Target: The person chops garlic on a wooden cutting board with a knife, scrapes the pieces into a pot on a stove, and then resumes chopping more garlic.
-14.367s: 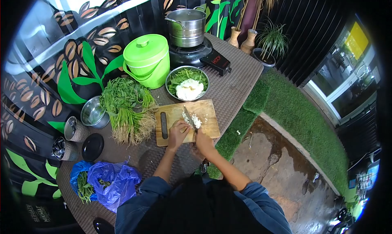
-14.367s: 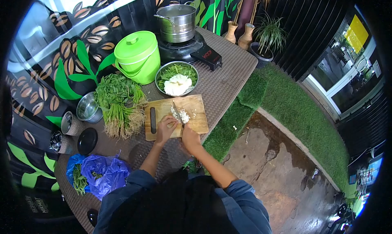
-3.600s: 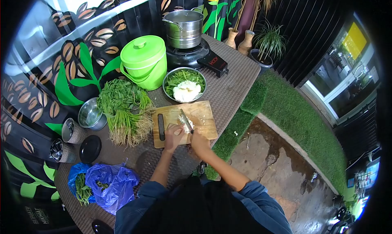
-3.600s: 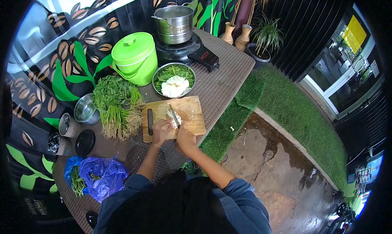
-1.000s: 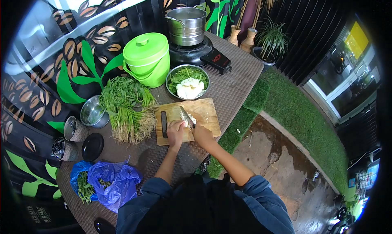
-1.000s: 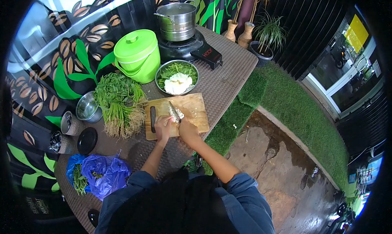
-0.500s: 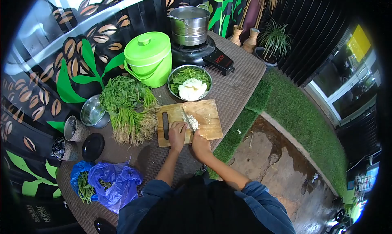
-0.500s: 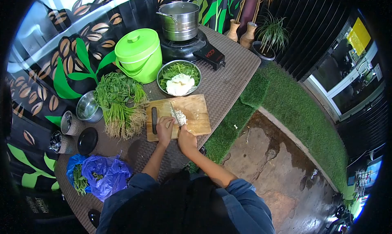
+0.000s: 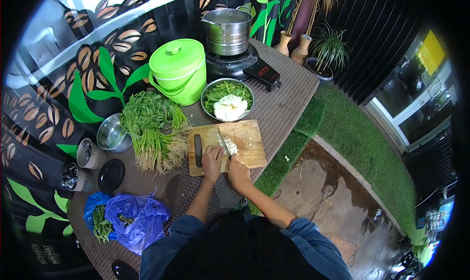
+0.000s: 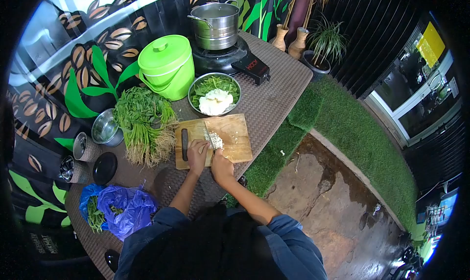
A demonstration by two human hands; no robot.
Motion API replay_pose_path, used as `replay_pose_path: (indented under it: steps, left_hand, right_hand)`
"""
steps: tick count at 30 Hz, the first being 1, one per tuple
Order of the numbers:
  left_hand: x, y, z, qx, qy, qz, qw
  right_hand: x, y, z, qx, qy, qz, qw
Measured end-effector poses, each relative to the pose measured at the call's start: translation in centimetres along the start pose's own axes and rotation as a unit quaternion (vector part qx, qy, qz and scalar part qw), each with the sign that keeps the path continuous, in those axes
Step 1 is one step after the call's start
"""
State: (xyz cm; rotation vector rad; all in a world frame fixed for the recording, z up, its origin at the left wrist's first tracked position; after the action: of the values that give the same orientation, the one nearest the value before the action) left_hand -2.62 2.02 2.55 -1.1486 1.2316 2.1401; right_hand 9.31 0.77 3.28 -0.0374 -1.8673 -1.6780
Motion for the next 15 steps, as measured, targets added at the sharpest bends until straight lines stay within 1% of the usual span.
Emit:
replay_pose_path:
  steps: [4, 7, 8, 10, 13, 15]
  left_hand:
    - [-0.1, -0.1, -0.1, 0.002, -0.002, -0.003, 1.0]
    - [0.0, 0.1, -0.1, -0.004, -0.013, -0.003, 1.0]
    - [0.1, 0.1, -0.1, -0.005, -0.015, 0.001, 1.0]
    - [-0.1, -0.1, 0.0, -0.009, -0.017, 0.003, 1.0]
    - [0.1, 0.1, -0.3, -0.001, -0.016, -0.009, 1.0]
    - [-0.1, 0.1, -0.4, -0.005, -0.009, -0.02, 1.0]
  right_hand:
    - [-0.7, 0.5, 0.5, 0.005, 0.0, -0.001, 1.0]
    - [-0.9, 0.0, 0.5, -0.002, 0.024, 0.006, 1.0]
    - [-0.8, -0.9, 0.2, -0.007, 0.018, -0.01, 1.0]
    - [-0.5, -0.2, 0.3, -0.013, 0.015, -0.029, 0.999]
    - [-0.8, 1.3, 1.2, 0.008, 0.008, 0.005, 1.0]
    - [-2.1, 2.7, 1.7, 0.032, 0.016, 0.06, 0.998]
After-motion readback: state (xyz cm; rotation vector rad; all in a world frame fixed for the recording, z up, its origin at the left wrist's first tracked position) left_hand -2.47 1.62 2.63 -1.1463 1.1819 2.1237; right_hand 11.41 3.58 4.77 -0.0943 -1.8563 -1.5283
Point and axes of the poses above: each hand's wrist, its own z-axis towards the middle knuckle, its own y-axis out of the back of the hand, x = y × z, the point moved 3 cm from there along z, towards the middle knuckle, and after that the axes turned 14 degrees about y, right-handed, at the moved point
